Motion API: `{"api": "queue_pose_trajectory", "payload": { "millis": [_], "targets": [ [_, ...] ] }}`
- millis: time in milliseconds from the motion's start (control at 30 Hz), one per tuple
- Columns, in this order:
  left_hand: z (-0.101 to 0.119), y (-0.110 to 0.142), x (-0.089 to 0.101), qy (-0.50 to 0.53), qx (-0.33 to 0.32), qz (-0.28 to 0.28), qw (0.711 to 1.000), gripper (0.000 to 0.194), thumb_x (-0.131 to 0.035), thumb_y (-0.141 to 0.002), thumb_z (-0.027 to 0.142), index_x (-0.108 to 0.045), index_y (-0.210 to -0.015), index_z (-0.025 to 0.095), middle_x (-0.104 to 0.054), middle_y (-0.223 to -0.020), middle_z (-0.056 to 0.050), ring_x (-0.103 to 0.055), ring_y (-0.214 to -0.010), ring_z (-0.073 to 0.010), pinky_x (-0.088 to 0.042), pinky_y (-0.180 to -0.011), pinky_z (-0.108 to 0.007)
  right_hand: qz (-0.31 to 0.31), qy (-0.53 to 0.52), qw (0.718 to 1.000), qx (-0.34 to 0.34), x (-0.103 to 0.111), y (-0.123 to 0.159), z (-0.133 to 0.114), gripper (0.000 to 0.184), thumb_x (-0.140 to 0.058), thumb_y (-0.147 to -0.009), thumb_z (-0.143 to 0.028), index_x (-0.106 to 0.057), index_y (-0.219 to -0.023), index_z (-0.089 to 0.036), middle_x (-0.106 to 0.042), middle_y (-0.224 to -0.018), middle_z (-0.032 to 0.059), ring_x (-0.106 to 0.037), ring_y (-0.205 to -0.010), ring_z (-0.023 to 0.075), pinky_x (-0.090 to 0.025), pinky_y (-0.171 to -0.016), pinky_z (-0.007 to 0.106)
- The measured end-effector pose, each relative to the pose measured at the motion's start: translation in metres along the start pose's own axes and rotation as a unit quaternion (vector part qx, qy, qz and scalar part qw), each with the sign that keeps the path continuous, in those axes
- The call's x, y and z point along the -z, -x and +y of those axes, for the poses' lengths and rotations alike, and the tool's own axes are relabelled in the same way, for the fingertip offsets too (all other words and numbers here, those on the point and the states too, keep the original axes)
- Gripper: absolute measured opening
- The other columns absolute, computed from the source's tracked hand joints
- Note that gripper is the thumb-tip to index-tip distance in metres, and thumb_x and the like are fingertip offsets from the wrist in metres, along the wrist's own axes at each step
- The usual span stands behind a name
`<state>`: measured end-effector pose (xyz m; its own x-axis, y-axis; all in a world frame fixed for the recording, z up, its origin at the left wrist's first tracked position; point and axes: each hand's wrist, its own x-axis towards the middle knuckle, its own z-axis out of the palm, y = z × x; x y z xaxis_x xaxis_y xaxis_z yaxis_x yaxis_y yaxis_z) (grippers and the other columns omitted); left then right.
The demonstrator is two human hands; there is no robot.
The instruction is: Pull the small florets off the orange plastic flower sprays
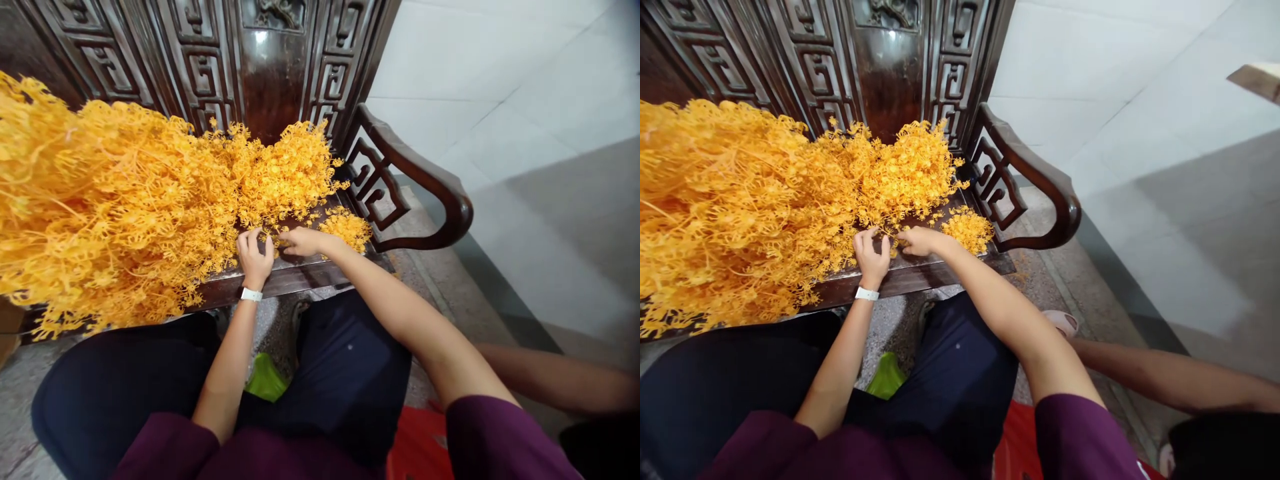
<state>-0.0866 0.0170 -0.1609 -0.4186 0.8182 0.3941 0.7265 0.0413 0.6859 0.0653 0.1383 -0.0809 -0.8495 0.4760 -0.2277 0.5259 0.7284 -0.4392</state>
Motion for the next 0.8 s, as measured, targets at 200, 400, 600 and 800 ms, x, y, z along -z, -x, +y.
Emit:
{"api": "queue_pose_trajectory", "payload": {
  "millis": [200, 400, 600, 800],
  "targets": [
    [0.002, -0.004, -0.006, -0.035, -0.074, -0.152, 0.985, 0.030, -0.069, -0.099, 0.043, -0.075, -0.122, 0.024, -0.070, -0.129, -0.013, -0.057, -0.124, -0.0334, -0.043, -0.107, -0.046, 0.056, -0.043, 0.997, -0.017, 0.021, 0.008, 0.011, 0.014, -0.071, -0.093, -0.018, -0.079, -0.105, -0.015, -0.081, -0.091, 0.0044, -0.071, -0.081, 0.0171, -0.046, -0.077, 0.025],
    [-0.002, -0.005, -0.008, -0.078, -0.055, -0.179, 0.979, 0.026, -0.060, -0.103, 0.043, -0.074, -0.109, 0.022, -0.073, -0.117, -0.014, -0.058, -0.119, -0.0351, -0.042, -0.100, -0.047, 0.260, -0.038, 0.957, -0.123, 0.067, 0.001, 0.040, 0.036, -0.056, -0.103, -0.033, -0.066, -0.132, -0.013, -0.076, -0.091, 0.0073, -0.067, -0.080, 0.0220, -0.050, -0.083, 0.034],
    [0.000, -0.005, -0.004, -0.082, -0.037, -0.157, 0.984, 0.034, -0.057, -0.104, 0.045, -0.071, -0.124, 0.022, -0.076, -0.122, -0.015, -0.060, -0.119, -0.0354, -0.041, -0.099, -0.047, 0.363, 0.003, 0.916, -0.171, 0.147, -0.046, 0.062, 0.041, -0.060, -0.099, -0.028, -0.060, -0.138, -0.012, -0.073, -0.091, 0.0104, -0.066, -0.093, 0.0304, -0.049, -0.096, 0.044],
    [-0.002, -0.006, -0.006, -0.072, -0.026, -0.146, 0.986, 0.032, -0.058, -0.104, 0.043, -0.074, -0.124, 0.023, -0.077, -0.121, -0.014, -0.062, -0.117, -0.0344, -0.043, -0.097, -0.046, 0.381, 0.033, 0.908, -0.170, 0.173, -0.083, 0.049, 0.011, -0.057, -0.099, -0.021, -0.067, -0.101, -0.018, -0.074, -0.099, 0.0138, -0.064, -0.097, 0.0294, -0.050, -0.096, 0.043]
  ]
}}
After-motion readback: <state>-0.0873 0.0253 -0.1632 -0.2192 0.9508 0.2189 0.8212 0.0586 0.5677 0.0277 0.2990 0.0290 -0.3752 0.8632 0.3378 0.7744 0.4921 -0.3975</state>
